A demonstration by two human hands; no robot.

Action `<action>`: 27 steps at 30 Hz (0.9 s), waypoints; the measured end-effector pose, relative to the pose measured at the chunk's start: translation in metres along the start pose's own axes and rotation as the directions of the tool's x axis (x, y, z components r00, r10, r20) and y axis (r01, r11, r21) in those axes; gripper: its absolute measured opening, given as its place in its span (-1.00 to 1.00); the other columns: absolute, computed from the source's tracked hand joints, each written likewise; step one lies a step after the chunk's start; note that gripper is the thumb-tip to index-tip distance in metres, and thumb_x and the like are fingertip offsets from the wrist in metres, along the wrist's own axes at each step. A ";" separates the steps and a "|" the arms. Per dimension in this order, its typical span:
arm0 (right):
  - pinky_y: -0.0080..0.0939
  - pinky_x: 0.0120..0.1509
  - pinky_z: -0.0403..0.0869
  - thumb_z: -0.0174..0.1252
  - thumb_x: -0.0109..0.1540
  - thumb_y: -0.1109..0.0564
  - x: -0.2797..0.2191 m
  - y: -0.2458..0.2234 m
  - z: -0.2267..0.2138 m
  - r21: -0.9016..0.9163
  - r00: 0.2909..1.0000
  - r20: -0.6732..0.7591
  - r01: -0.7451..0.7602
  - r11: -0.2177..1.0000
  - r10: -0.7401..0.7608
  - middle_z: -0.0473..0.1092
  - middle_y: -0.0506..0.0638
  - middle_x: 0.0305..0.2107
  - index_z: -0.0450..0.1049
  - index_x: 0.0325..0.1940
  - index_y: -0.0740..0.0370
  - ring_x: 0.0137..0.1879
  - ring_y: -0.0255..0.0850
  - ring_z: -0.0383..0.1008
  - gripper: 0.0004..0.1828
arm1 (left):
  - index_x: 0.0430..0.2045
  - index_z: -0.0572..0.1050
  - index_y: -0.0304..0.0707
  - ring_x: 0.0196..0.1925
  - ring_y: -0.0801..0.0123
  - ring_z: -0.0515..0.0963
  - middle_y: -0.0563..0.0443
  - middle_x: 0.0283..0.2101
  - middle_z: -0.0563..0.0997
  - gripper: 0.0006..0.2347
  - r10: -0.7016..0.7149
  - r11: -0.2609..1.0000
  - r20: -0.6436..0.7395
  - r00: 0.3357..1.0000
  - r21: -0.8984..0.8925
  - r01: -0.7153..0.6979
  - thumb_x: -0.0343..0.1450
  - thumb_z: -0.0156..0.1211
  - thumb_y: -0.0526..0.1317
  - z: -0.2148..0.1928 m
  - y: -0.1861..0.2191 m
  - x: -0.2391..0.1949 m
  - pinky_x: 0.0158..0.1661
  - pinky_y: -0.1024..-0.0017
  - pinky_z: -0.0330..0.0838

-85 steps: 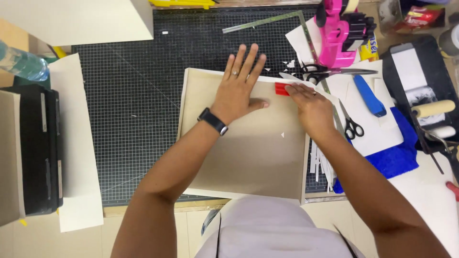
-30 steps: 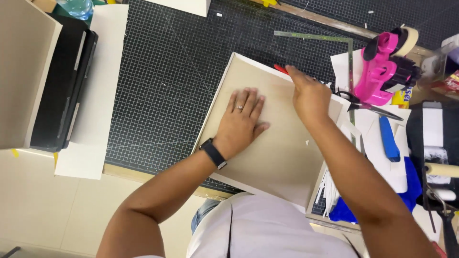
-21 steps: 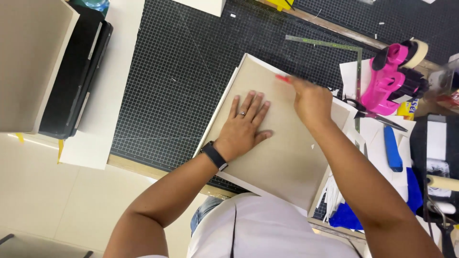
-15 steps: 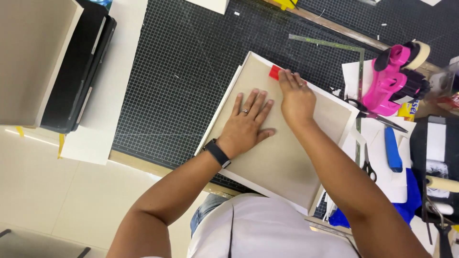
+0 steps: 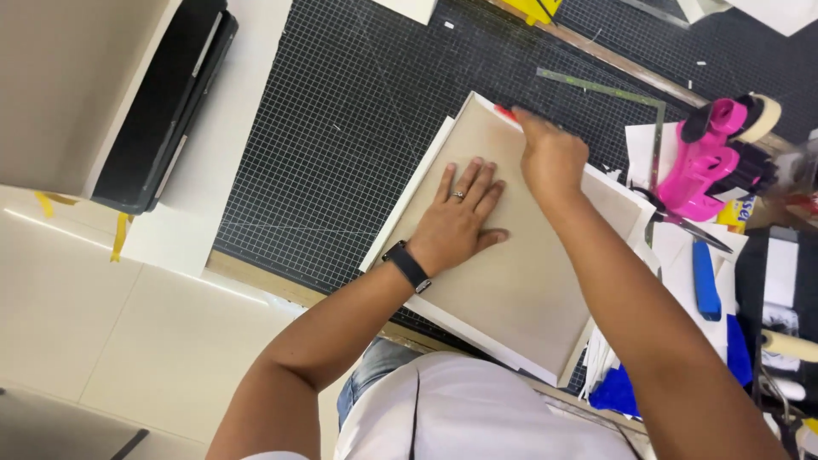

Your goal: Applying a vinyl sheet to a square box using a squeegee to smooth it and a pencil to mark edges.

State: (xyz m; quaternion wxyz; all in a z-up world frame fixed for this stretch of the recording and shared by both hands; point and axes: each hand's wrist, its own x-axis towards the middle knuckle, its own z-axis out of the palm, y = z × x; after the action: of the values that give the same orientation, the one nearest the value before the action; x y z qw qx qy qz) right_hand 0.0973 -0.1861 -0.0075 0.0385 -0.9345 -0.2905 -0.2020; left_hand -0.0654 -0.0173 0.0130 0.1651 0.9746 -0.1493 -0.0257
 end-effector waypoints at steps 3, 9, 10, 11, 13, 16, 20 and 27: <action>0.05 0.06 0.56 -0.04 0.31 0.26 -0.003 -0.014 0.021 -0.008 0.999 -0.001 0.043 0.999 -0.043 0.54 -0.05 0.13 0.51 0.33 -0.08 0.18 -0.05 0.56 -0.46 | 0.47 0.04 -0.03 0.63 0.08 -0.20 -0.07 0.58 -0.08 -0.26 0.011 1.000 -0.020 1.000 0.004 -0.011 0.45 -0.08 0.36 0.006 -0.001 0.002 0.52 -0.08 -0.46; 0.12 -0.04 0.57 -0.03 0.32 0.16 0.006 -0.010 -0.001 -0.023 0.996 0.085 -0.001 1.000 0.003 0.61 -0.15 -0.09 0.56 0.25 -0.32 -0.07 -0.04 0.64 -0.50 | 0.45 0.07 -0.04 0.63 0.07 -0.17 -0.09 0.57 -0.04 -0.26 0.018 1.000 -0.067 0.998 -0.013 -0.019 0.45 -0.07 0.35 0.013 0.000 0.003 0.52 -0.08 -0.43; 0.12 -0.04 0.57 -0.03 0.32 0.16 0.008 -0.012 0.008 -0.024 0.997 0.083 -0.001 1.000 0.003 0.61 -0.15 -0.09 0.56 0.25 -0.32 -0.07 -0.04 0.64 -0.50 | 0.45 0.07 -0.04 0.63 0.07 -0.17 -0.09 0.57 -0.04 -0.26 0.019 1.000 -0.069 0.997 -0.012 -0.019 0.45 -0.07 0.35 0.014 0.001 0.003 0.52 -0.08 -0.43; 0.13 -0.05 0.58 -0.05 0.32 0.18 0.010 -0.015 0.016 -0.029 0.997 0.072 -0.001 1.000 0.004 0.59 -0.13 -0.03 0.54 0.28 -0.27 -0.04 -0.03 0.64 -0.48 | 0.46 0.06 -0.03 0.63 0.08 -0.17 -0.08 0.57 -0.04 -0.26 0.018 1.000 -0.069 0.997 -0.006 -0.018 0.44 -0.07 0.37 0.016 0.001 0.004 0.53 -0.08 -0.42; 0.14 -0.05 0.58 -0.07 0.32 0.20 0.007 -0.024 0.026 -0.032 0.999 0.052 -0.008 0.999 0.010 0.58 -0.11 0.03 0.51 0.32 -0.21 -0.01 -0.02 0.64 -0.46 | 0.46 0.06 -0.01 0.63 0.09 -0.16 -0.07 0.57 -0.04 -0.25 0.022 1.000 -0.070 0.997 0.011 -0.021 0.43 -0.07 0.38 0.016 -0.001 0.004 0.53 -0.08 -0.41; -0.02 0.17 0.55 0.25 0.10 0.04 -0.001 -0.028 0.023 -0.063 0.991 0.082 0.108 0.992 -0.102 0.49 -0.09 0.21 0.47 0.38 -0.09 0.24 -0.09 0.53 -0.30 | 0.44 0.10 -0.04 0.63 0.07 -0.20 -0.10 0.56 -0.03 -0.26 0.011 1.000 -0.046 0.999 0.002 -0.011 0.43 -0.10 0.38 0.015 0.000 0.004 0.52 -0.07 -0.46; 0.08 -0.06 0.59 0.05 0.27 0.16 0.016 -0.021 0.029 -0.075 0.999 0.045 0.024 0.997 -0.021 0.59 -0.14 -0.02 0.52 0.30 -0.21 -0.06 -0.06 0.65 -0.48 | 0.46 0.07 -0.04 0.63 0.09 -0.18 -0.09 0.56 -0.03 -0.27 0.024 1.000 -0.048 0.999 0.010 -0.024 0.45 -0.10 0.36 0.011 0.000 0.003 0.52 -0.07 -0.44; 0.07 0.03 0.57 0.10 0.29 0.19 0.022 -0.021 0.019 0.019 0.998 0.060 0.026 0.999 -0.028 0.58 -0.11 0.04 0.55 0.29 -0.14 0.06 -0.07 0.61 -0.51 | 0.44 0.08 -0.06 0.62 0.06 -0.19 -0.12 0.55 0.00 -0.30 0.022 0.999 -0.018 1.000 -0.026 -0.022 0.47 -0.15 0.34 0.004 -0.001 0.001 0.52 -0.07 -0.46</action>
State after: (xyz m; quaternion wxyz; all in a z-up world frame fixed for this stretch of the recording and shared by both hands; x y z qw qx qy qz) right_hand 0.1084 -0.1540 -0.0170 0.0353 -0.9358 -0.3059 -0.1718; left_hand -0.0649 -0.0179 0.0086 0.1795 0.9708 -0.1582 -0.0171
